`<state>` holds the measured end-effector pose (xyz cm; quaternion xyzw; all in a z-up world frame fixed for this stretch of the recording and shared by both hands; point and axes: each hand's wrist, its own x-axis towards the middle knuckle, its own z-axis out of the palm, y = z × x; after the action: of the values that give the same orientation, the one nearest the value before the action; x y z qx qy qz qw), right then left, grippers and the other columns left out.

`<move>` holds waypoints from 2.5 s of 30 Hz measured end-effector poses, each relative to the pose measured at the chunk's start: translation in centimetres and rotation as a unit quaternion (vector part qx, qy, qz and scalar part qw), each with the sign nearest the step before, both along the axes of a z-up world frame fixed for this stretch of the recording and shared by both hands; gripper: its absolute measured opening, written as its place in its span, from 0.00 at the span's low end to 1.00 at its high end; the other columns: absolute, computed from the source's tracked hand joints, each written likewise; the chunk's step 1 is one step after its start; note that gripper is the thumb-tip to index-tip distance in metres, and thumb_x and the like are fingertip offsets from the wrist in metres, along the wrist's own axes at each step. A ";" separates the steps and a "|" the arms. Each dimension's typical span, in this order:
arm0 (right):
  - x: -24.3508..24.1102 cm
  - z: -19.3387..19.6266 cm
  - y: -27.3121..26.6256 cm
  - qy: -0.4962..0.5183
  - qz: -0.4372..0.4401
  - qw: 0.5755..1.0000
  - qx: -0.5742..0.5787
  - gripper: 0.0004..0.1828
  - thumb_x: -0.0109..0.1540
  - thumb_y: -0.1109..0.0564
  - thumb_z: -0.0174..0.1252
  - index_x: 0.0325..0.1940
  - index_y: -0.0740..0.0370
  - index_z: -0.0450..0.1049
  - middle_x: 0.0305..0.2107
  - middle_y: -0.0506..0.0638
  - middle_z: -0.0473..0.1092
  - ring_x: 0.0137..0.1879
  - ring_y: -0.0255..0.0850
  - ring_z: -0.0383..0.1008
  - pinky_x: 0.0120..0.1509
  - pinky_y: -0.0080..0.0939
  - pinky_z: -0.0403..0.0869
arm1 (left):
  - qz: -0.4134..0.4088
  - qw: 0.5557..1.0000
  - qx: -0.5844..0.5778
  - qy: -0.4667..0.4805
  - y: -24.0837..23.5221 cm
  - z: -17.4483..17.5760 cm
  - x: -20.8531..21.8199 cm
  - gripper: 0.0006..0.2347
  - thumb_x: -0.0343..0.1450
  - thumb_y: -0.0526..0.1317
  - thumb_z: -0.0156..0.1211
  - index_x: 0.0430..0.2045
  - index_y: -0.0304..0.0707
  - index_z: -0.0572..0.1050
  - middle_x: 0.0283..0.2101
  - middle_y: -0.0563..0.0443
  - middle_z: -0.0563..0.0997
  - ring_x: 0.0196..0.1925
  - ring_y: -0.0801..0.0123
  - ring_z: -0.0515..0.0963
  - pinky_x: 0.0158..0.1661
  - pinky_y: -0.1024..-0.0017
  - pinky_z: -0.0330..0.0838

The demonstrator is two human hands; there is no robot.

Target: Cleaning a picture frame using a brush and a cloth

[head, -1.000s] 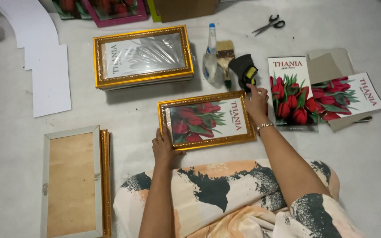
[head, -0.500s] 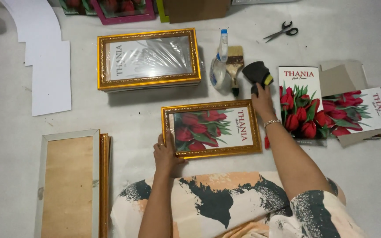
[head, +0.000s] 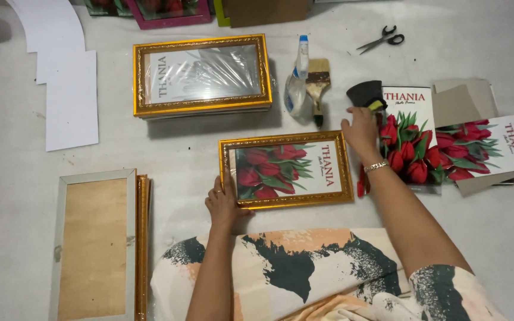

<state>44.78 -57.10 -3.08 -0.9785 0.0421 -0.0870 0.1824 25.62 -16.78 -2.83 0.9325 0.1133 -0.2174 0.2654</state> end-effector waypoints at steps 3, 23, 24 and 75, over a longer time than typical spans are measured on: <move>2.2 -3.7 2.4 0.033 0.087 0.995 -0.033 0.12 0.62 0.52 0.59 0.49 0.52 0.78 0.36 0.54 0.75 0.46 0.57 0.80 0.46 0.52 0.78 | 0.045 0.997 0.038 0.042 -0.1 0.0 -0.4 0.67 0.51 0.51 0.85 0.76 0.58 0.28 0.78 0.35 0.36 0.76 0.30 0.39 0.66 0.27 0.36; -6.8 21.4 3.2 0.070 -0.003 0.996 -0.059 0.17 0.66 0.39 0.59 0.51 0.46 0.65 0.32 0.62 0.78 0.44 0.66 0.80 0.49 0.63 0.75 | 0.065 0.996 0.005 0.058 -0.9 4.9 -1.3 0.64 0.53 0.52 0.83 0.76 0.44 0.31 0.79 0.37 0.32 0.78 0.34 0.33 0.65 0.21 0.37; -8.8 22.8 2.7 0.095 -0.005 0.993 -0.063 0.16 0.64 0.37 0.61 0.49 0.43 0.70 0.31 0.60 0.78 0.44 0.64 0.80 0.49 0.61 0.75 | 0.069 0.996 0.002 0.060 -1.1 5.9 -1.2 0.64 0.53 0.51 0.83 0.76 0.43 0.31 0.79 0.37 0.31 0.79 0.35 0.32 0.65 0.21 0.36; -12.0 20.5 13.9 0.330 0.261 0.834 0.357 0.29 0.59 0.45 0.68 0.56 0.66 0.76 0.49 0.72 0.75 0.62 0.67 0.72 0.73 0.63 0.65 | 0.092 0.986 -0.027 0.138 0.2 6.2 -0.8 0.62 0.57 0.52 0.81 0.75 0.51 0.28 0.77 0.41 0.20 0.77 0.36 0.21 0.63 0.19 0.27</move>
<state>32.78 -43.23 17.46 -0.7905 -0.1290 0.3133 0.5102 24.79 -16.60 3.33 0.8717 0.2283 -0.3214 0.2911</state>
